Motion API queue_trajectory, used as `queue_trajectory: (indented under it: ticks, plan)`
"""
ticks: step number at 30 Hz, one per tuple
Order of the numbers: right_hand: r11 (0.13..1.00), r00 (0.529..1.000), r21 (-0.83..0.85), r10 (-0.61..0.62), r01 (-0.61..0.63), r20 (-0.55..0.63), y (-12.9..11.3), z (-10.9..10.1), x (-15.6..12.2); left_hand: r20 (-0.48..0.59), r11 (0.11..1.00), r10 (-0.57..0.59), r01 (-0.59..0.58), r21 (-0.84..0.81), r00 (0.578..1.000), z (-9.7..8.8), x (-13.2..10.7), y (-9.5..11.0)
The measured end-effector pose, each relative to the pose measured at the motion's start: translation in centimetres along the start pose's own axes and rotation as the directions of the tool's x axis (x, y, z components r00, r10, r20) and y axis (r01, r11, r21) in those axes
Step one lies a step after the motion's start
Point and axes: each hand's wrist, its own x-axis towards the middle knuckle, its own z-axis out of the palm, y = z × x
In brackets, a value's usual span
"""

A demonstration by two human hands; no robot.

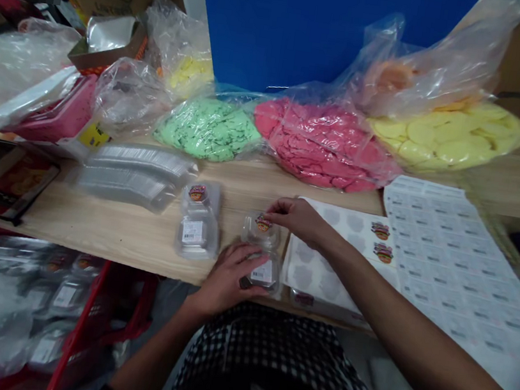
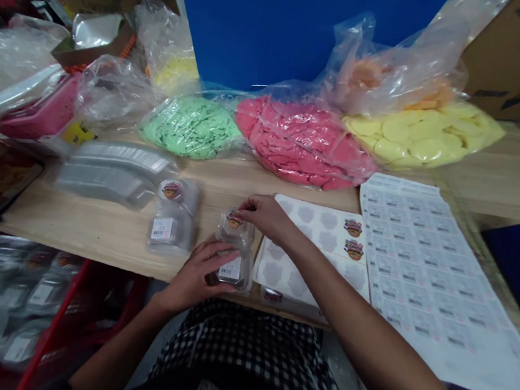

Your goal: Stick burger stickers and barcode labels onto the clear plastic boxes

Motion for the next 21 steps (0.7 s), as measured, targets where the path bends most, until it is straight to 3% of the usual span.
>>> queue_trajectory:
  ticks: [5, 14, 18, 21]
  plan:
    - [0.998, 0.999, -0.05, -0.03, 0.03, 0.012, 0.0, 0.1, 0.1, 0.002, 1.0, -0.005, 0.005, -0.014, 1.0, -0.1, 0.0, 0.1]
    - [0.954, 0.978, -0.261, -0.104, 0.149, 0.179, -1.5, -0.7, 1.1, -0.01, 0.999, 0.015, -0.015, -0.043, 1.0, -0.1, 0.0, 0.1]
    - [0.912, 0.98, -0.373, -0.117, 0.171, 0.162, -1.1, -0.3, 1.5, -0.01, 0.999, 0.014, -0.014, -0.043, 1.0, -0.1, 0.0, 0.2]
    - [0.832, 0.982, -0.523, -0.142, 0.187, 0.125, -0.8, 0.2, 1.3, -0.007, 0.999, 0.016, -0.016, -0.038, 1.0, -0.1, 0.0, 0.2]
